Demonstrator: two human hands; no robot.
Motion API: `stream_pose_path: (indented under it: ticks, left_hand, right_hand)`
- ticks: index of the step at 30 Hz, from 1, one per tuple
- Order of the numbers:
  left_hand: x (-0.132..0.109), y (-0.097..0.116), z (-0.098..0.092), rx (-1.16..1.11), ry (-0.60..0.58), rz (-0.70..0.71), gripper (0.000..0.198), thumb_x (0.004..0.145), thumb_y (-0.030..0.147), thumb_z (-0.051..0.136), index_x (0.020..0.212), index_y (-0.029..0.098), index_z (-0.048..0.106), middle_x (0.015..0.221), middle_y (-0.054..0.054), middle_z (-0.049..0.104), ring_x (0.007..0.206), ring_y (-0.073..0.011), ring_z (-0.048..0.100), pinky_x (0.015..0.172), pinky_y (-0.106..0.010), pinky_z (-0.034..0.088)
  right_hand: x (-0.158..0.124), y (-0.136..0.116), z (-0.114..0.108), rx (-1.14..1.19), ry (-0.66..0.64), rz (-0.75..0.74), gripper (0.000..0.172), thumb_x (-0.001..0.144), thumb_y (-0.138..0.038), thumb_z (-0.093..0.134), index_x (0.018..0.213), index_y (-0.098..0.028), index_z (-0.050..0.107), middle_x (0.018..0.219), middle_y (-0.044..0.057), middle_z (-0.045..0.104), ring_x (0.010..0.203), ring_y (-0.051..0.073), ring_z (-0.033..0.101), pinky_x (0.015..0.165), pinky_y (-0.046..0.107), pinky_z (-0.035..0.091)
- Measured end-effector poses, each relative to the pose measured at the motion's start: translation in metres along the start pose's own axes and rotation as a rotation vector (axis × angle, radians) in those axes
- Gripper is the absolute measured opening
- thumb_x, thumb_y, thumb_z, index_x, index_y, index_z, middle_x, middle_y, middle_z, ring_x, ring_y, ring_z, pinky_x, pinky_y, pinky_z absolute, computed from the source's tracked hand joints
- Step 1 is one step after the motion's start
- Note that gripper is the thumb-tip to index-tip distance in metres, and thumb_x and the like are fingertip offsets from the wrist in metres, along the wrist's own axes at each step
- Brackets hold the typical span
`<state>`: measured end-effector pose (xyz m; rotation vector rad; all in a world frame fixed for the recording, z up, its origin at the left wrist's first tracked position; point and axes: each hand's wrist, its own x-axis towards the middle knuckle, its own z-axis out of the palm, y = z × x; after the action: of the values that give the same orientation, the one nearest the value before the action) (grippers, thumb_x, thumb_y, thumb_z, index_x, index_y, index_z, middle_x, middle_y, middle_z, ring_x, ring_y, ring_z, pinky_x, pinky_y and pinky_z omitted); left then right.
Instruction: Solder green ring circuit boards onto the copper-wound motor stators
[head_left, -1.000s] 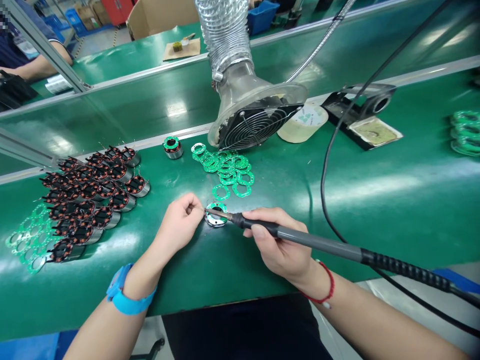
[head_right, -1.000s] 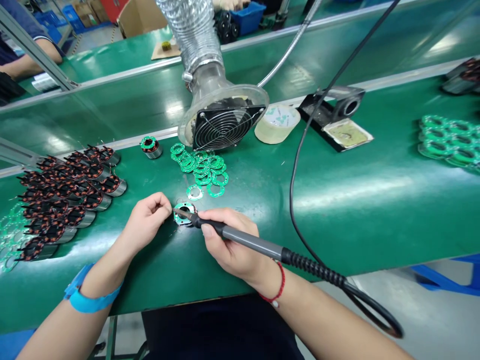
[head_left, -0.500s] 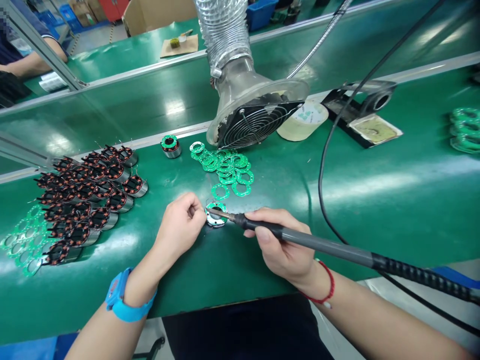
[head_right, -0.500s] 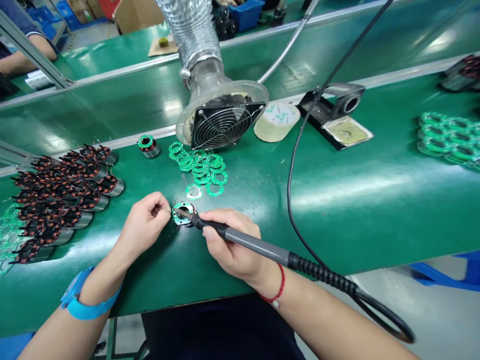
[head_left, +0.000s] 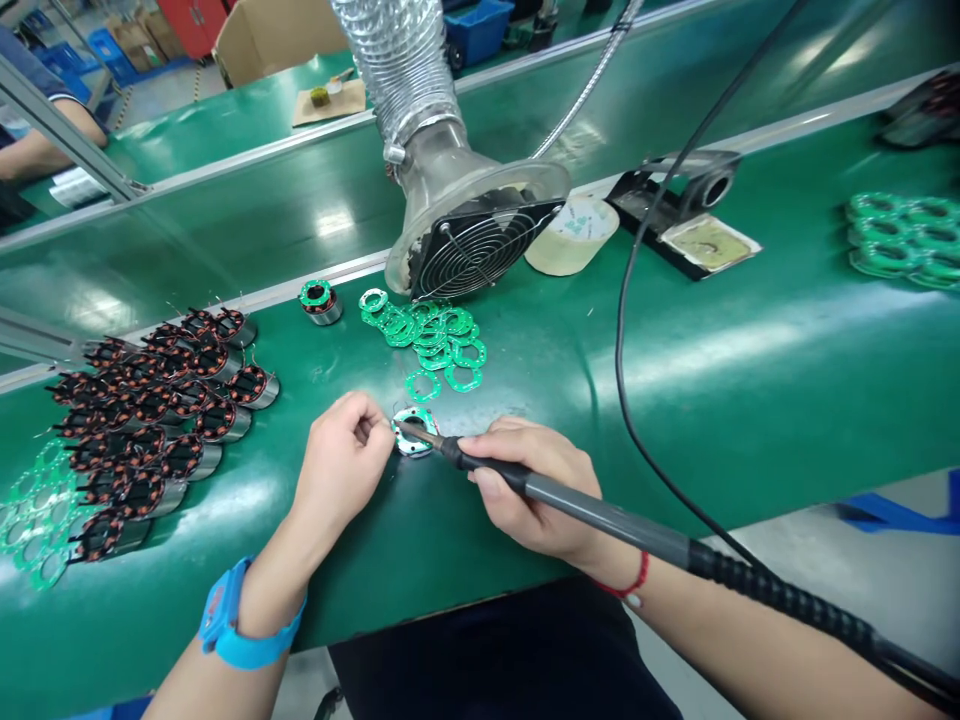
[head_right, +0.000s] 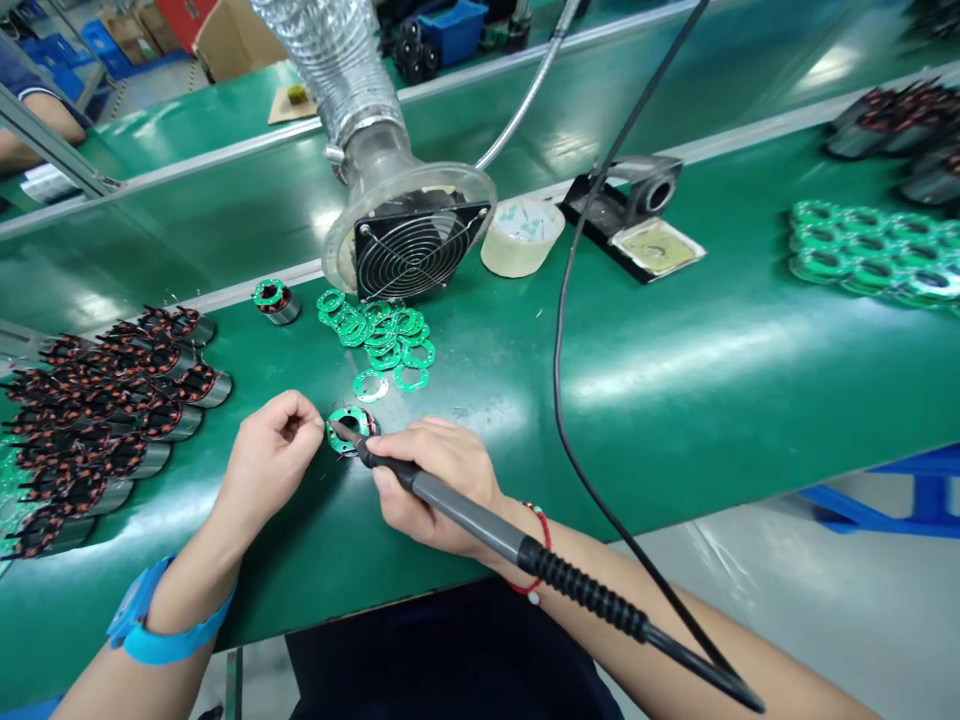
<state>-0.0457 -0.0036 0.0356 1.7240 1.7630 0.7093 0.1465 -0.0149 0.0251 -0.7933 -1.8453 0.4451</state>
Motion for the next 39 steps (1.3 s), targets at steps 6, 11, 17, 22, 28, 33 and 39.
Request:
stream_pose_path:
  ticks: [6,11,17,22,28,33,39]
  left_hand:
    - [0.0,-0.004,-0.001,-0.101,-0.034,-0.038,0.013,0.074,0.02,0.046,0.061,0.019,0.045,0.058,0.006,0.04,0.055,-0.0092,0.037,0.053,-0.023,0.028]
    - [0.003,-0.005,0.001,-0.093,-0.031,-0.043,0.013,0.073,0.019,0.046,0.06,0.019,0.044,0.058,0.006,0.039,0.055,-0.0091,0.036,0.052,-0.023,0.027]
    - [0.004,-0.002,0.001,-0.018,-0.023,-0.002,0.013,0.073,0.017,0.045,0.06,0.019,0.044,0.058,0.005,0.041,0.054,-0.0091,0.037,0.053,-0.023,0.029]
    - [0.003,-0.002,0.0,0.018,-0.017,0.024,0.013,0.073,0.016,0.045,0.06,0.019,0.043,0.058,0.005,0.04,0.054,-0.0093,0.037,0.053,-0.022,0.028]
    - [0.003,0.0,-0.001,0.03,-0.02,0.028,0.015,0.073,0.017,0.045,0.059,0.019,0.04,0.058,0.006,0.038,0.054,-0.0095,0.036,0.053,-0.022,0.028]
    - [0.003,0.0,-0.002,-0.026,-0.05,0.007,0.013,0.075,0.018,0.046,0.062,0.019,0.043,0.06,0.005,0.042,0.056,-0.0099,0.04,0.055,-0.022,0.031]
    - [-0.002,-0.006,-0.01,-0.171,-0.267,-0.024,0.019,0.08,0.024,0.051,0.098,0.019,0.054,0.088,-0.001,0.058,0.072,-0.0125,0.052,0.067,-0.025,0.043]
  right_hand:
    - [-0.001,0.003,0.002,-0.014,0.014,-0.061,0.012,0.082,-0.016,0.051,0.092,-0.02,0.057,0.061,0.0,0.065,0.048,0.013,0.057,0.049,0.027,0.048]
    - [-0.003,0.004,0.001,0.067,0.075,0.031,0.015,0.087,-0.019,0.051,0.099,-0.02,0.058,0.068,0.002,0.067,0.055,0.015,0.06,0.054,0.03,0.05]
    - [-0.002,0.009,0.004,0.013,0.035,0.046,0.034,0.091,-0.018,0.05,0.125,-0.022,0.048,0.094,0.005,0.074,0.077,0.016,0.069,0.067,0.032,0.052]
    - [0.001,0.011,0.014,-0.048,-0.127,0.069,0.032,0.091,-0.015,0.048,0.121,-0.021,0.049,0.097,0.005,0.073,0.087,0.018,0.066,0.077,0.035,0.05]
    - [0.002,0.012,0.025,-0.098,-0.362,0.066,0.052,0.076,-0.007,0.048,0.128,-0.014,0.044,0.12,0.013,0.062,0.111,0.025,0.053,0.095,0.044,0.045]
    - [0.003,0.014,0.027,-0.111,-0.384,0.074,0.052,0.078,-0.006,0.045,0.128,-0.016,0.043,0.109,0.011,0.064,0.102,0.023,0.055,0.09,0.043,0.047]
    - [0.001,0.022,0.021,-0.252,-0.25,0.098,0.045,0.084,-0.021,0.059,0.126,-0.015,0.043,0.105,0.013,0.062,0.093,0.027,0.057,0.083,0.046,0.05]
